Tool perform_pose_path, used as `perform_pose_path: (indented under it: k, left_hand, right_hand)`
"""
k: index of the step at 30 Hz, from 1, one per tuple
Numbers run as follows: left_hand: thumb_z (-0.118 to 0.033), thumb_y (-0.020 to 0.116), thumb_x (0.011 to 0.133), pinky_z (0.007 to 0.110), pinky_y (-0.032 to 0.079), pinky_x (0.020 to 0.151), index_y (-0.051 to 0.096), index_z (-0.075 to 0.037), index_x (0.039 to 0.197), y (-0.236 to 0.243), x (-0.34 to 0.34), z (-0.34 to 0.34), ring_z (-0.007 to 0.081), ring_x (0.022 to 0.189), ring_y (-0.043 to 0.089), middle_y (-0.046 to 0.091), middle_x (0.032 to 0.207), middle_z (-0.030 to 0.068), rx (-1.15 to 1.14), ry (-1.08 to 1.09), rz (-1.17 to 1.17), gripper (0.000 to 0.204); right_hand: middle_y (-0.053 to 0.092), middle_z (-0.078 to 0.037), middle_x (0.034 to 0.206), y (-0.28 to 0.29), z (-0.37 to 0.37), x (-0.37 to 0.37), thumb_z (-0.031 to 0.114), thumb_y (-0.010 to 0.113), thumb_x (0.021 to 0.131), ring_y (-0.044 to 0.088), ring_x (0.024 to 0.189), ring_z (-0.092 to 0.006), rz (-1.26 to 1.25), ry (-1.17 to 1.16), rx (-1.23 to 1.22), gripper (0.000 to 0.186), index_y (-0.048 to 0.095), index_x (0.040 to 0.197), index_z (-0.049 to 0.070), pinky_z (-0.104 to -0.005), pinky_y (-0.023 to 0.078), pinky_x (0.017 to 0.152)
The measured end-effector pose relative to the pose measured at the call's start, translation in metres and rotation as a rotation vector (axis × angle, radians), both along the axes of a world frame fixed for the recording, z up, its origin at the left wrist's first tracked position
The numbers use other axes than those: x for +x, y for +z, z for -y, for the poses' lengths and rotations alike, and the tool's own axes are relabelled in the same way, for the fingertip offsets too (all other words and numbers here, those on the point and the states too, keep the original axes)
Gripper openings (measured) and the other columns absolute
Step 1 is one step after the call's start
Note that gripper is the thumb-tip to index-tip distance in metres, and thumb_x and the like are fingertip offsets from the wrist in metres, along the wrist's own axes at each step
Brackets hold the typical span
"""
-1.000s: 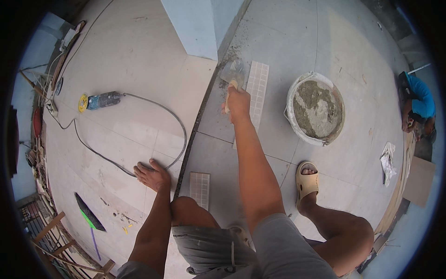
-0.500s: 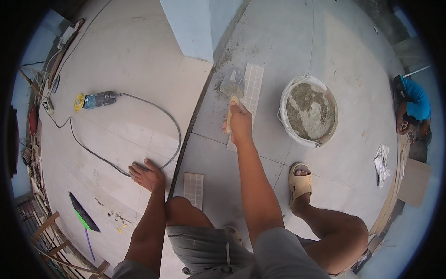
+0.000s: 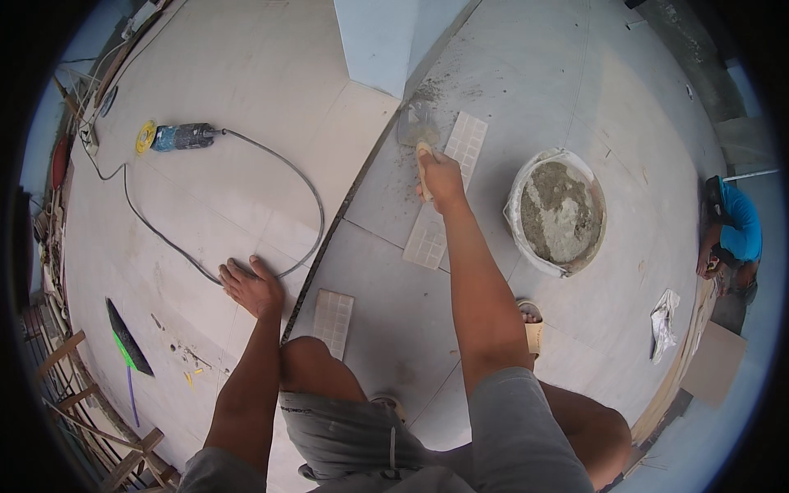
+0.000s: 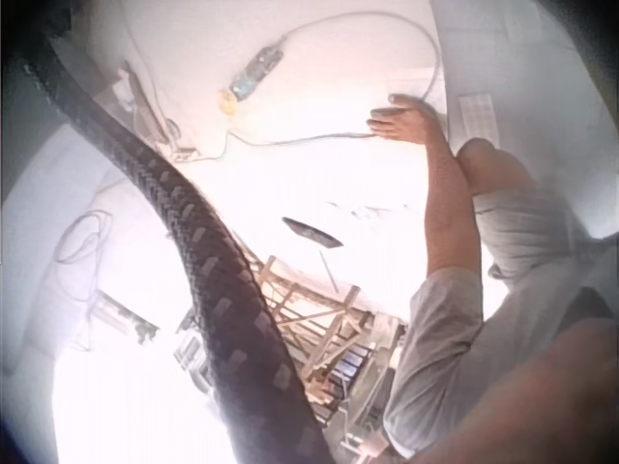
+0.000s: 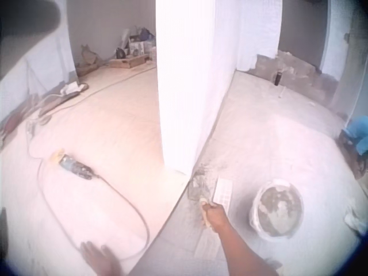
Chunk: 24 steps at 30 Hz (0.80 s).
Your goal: The person scoops cement from a bag into a bucket, then walks to a tiled area where another worker is present. The person uses a power tool to cut a tile and applies cement to the floor with a trowel.
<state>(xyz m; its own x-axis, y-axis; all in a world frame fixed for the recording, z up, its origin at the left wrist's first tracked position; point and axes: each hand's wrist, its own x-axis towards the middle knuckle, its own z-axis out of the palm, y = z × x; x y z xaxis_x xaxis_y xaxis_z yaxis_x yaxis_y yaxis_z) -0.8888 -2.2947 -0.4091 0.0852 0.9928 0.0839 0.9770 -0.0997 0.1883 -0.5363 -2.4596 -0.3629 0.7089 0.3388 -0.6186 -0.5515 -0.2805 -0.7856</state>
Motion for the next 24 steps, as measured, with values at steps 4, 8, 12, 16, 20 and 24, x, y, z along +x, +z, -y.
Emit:
perform_pose_path:
  k: [4,8,12,16,20,24]
  left_hand:
    - [-0.05,0.037,0.099,0.047,0.01,0.121,0.031,-0.001,0.148,0.0,-0.003,0.002,0.0335,0.148,0.016,0.023,0.157,0.0196,0.009,0.017,-0.004,0.07]
    - [-0.049,0.038,0.098,0.047,0.011,0.121,0.035,0.0,0.146,-0.001,-0.008,0.005,0.0352,0.147,0.017,0.025,0.156,0.0213,0.033,0.023,0.011,0.069]
    - [-0.047,0.039,0.098,0.048,0.011,0.121,0.035,0.001,0.146,0.0,0.003,0.003,0.0368,0.147,0.017,0.026,0.155,0.0238,0.033,-0.016,0.018,0.068]
    - [-0.045,0.038,0.098,0.048,0.011,0.12,0.035,0.002,0.145,0.001,0.004,-0.005,0.0384,0.146,0.018,0.027,0.154,0.0249,0.047,-0.036,0.033,0.066]
    - [-0.049,0.039,0.099,0.052,0.016,0.119,0.038,-0.007,0.148,0.012,-0.027,-0.013,0.0388,0.147,0.02,0.028,0.156,0.0214,0.023,-0.051,0.006,0.064]
    - [-0.051,0.045,0.096,0.051,0.02,0.118,0.037,-0.008,0.148,0.094,-0.039,0.0,0.0397,0.145,0.023,0.029,0.155,0.0222,-0.262,-0.23,-0.086,0.068]
  right_hand:
    - [0.056,-0.008,0.081,-0.018,0.0,-0.021,0.028,0.057,0.098,0.055,0.051,-0.0182,0.058,-0.131,0.015,0.032,0.061,0.114,0.0,-0.0327,0.046,0.041]
    - [0.058,-0.011,0.087,-0.063,-0.007,0.013,0.023,0.057,0.097,0.058,0.056,-0.0205,0.135,-0.267,0.2,0.031,0.058,0.113,-0.004,-0.0328,0.05,0.045]
    - [0.057,-0.017,0.103,-0.059,0.001,0.091,0.019,0.057,0.096,0.063,0.08,-0.0258,0.168,-0.518,0.458,0.036,0.05,0.121,-0.006,-0.0358,0.057,0.065]
    - [0.055,-0.022,0.116,-0.009,0.022,0.048,0.021,0.057,0.096,0.065,0.094,-0.0302,0.133,-0.519,0.251,0.05,0.04,0.134,-0.006,-0.0381,0.058,0.075]
    - [0.063,-0.018,0.106,0.011,0.102,-0.115,0.03,0.058,0.097,0.068,0.083,-0.0229,-0.145,0.296,-0.032,0.048,0.051,0.128,-0.006,-0.0316,0.058,0.072]
    - [0.059,-0.022,0.122,0.097,0.233,-0.25,0.04,0.058,0.093,0.058,0.116,-0.0384,-0.1,2.013,-0.505,0.051,0.055,0.126,0.002,-0.0487,0.047,0.097]
